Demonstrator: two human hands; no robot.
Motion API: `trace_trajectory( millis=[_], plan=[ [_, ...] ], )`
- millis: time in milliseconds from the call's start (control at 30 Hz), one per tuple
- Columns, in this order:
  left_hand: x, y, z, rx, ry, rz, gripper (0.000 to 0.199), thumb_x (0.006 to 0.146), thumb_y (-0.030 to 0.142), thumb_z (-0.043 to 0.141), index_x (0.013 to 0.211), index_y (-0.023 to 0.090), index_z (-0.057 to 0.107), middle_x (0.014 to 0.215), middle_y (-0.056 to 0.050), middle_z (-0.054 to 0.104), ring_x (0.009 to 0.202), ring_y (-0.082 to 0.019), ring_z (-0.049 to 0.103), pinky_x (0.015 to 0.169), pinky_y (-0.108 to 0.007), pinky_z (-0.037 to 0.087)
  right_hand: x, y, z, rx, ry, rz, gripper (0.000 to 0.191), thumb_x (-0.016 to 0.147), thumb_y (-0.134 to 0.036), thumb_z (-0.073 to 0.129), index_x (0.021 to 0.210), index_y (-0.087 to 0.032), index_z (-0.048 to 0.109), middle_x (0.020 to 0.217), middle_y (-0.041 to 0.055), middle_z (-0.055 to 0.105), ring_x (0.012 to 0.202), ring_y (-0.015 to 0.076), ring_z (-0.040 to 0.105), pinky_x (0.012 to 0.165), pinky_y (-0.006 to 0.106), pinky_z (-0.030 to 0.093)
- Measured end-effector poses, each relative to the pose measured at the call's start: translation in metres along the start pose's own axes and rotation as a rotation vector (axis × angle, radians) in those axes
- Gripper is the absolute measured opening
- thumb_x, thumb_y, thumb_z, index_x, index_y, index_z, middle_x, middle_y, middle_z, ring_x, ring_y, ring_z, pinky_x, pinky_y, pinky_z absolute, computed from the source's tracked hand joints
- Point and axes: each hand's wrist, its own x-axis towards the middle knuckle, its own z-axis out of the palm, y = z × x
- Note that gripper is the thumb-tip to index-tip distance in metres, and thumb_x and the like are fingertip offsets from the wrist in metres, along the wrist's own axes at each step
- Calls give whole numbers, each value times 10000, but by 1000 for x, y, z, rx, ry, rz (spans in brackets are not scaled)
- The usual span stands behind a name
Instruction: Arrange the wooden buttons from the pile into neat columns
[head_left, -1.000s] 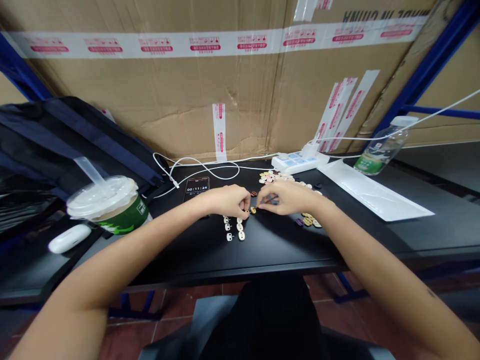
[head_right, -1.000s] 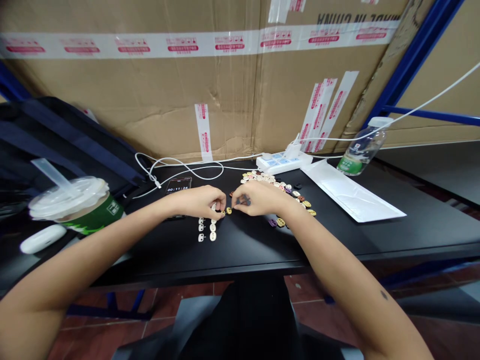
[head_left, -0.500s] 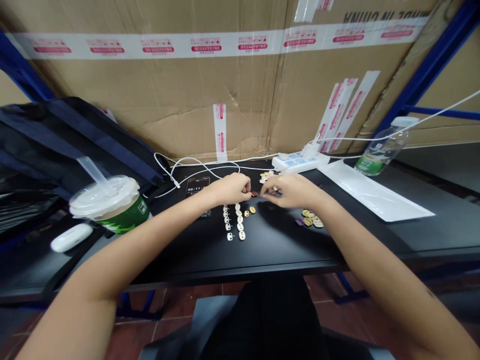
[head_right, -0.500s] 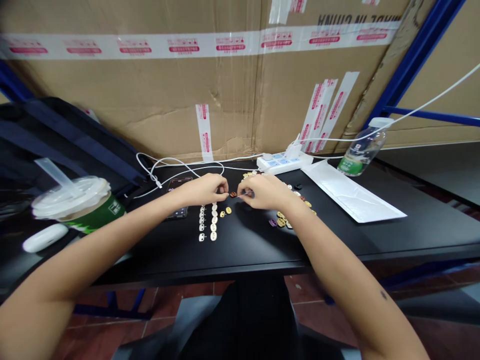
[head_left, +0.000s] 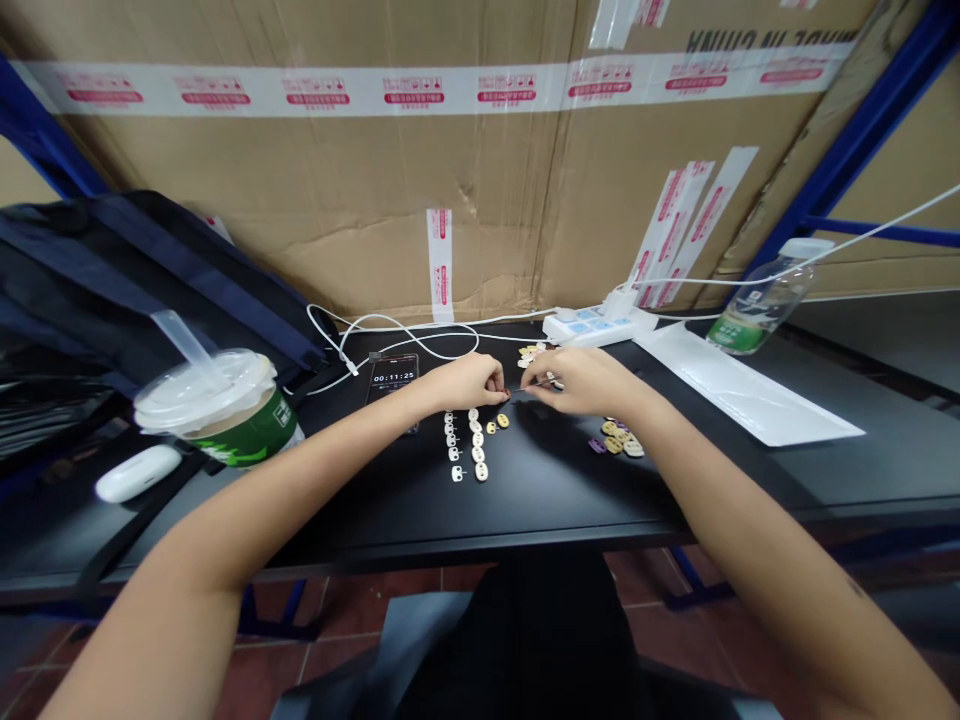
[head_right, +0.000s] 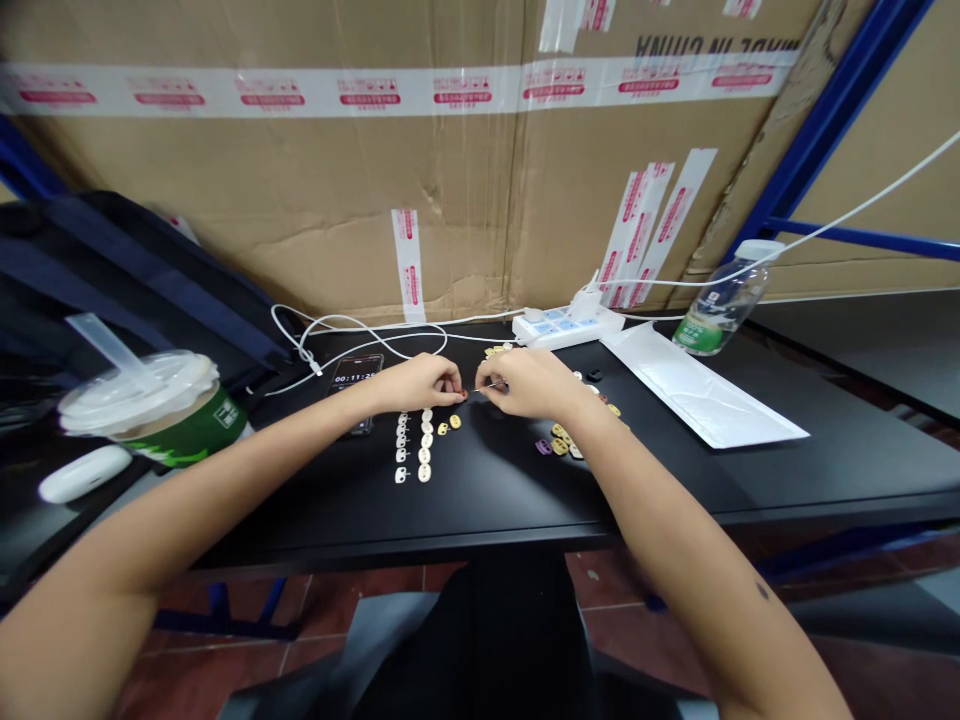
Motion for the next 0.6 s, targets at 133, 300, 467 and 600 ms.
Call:
trace_trajectory(
  millis=[133,300,467,600],
  plan=[
    [-12,-3,-1,-60,-21,16,161,861,266,660,904,123,719,752,-35,720,643,-113,621,582,-216,431,1,-2,3,64,-18,-54,173,847,-231,587,918,-257,742,847,-1,731,711,158,607,591,263,344],
    [-21,-8,4,-116,-16,54,157,839,276,688,898,136,727,747,-32,719,645,-120,613,582,-222,429,4,-4,8,107,-38,-103,177,842,-216,599,923,-266,748,839,-4,734,729,161,617,634,267,367],
    [-21,-8,7,-112,3,72,169,837,291,684,882,136,734,748,-38,725,629,-125,603,580,-233,419,4,-6,10,106,-57,-97,174,857,-229,593,924,-267,748,856,-7,741,744,167,634,670,272,385],
    [-21,-10,8,-119,5,82,187,840,309,683,887,137,736,747,-40,727,620,-124,603,579,-234,419,4,-9,10,117,-49,-95,174,861,-230,598,931,-262,753,863,-6,743,752,164,639,679,271,391]
  ],
)
